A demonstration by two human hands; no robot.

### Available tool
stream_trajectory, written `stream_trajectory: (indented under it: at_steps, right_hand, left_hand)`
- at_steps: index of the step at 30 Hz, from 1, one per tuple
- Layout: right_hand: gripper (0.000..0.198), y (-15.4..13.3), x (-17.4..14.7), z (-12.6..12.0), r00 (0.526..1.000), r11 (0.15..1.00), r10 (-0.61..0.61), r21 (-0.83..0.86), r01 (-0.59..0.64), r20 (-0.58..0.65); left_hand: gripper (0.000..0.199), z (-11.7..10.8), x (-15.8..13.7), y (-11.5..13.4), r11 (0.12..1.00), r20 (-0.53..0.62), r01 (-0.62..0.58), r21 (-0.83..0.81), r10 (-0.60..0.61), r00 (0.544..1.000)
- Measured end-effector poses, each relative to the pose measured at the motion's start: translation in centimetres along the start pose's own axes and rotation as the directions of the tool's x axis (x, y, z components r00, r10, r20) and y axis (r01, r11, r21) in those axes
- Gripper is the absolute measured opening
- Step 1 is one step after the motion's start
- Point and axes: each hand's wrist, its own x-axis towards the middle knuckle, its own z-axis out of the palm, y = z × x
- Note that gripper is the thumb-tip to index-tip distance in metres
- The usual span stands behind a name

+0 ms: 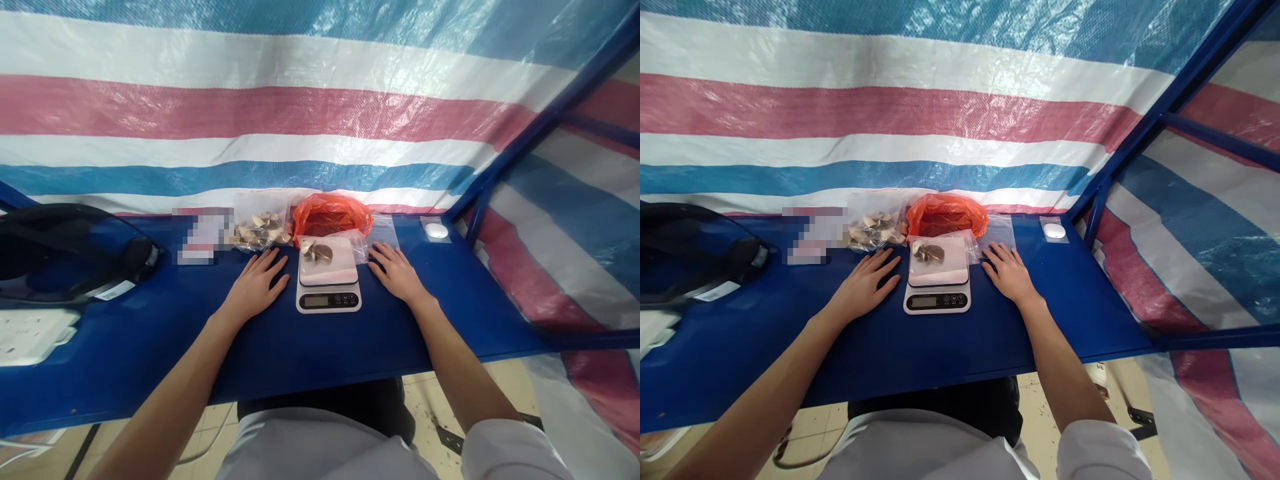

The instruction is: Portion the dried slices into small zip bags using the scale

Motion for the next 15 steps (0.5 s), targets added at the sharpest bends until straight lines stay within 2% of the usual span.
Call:
stream_trajectory:
  at_steps: [4, 8, 11, 15]
  right_hand:
    - [0.044, -0.2, 0.1, -0.5, 0.999, 0.999, 0.001, 0.032, 0.001, -0.048]
    - [0.039, -0.8, 0.5, -1.7, 0.985, 0.963, 0.082, 0.267, -0.038, -0.155]
    - [0.038, -1.7, 1.1, -2.4, 0.967, 0.853, 0.179, 0.518, -0.061, -0.181]
    - [0.04, -3.2, 2.5, -2.4, 0.942, 0.63, 0.305, 0.771, -0.09, -0.139]
  left_hand:
    - [0.05, -0.4, 0.1, 0.5, 1.0, -0.065, -0.016, -0.012, 0.015, 0.998]
    - [0.041, -1.4, 0.6, 1.7, 0.996, -0.185, -0.07, -0.051, 0.06, 0.981]
    - [0.038, -2.1, 1.5, 2.7, 0.989, -0.254, -0.119, -0.086, 0.094, 0.963]
    - [0.038, -2.3, 3.2, 3.8, 0.971, -0.269, -0.199, -0.133, 0.158, 0.95]
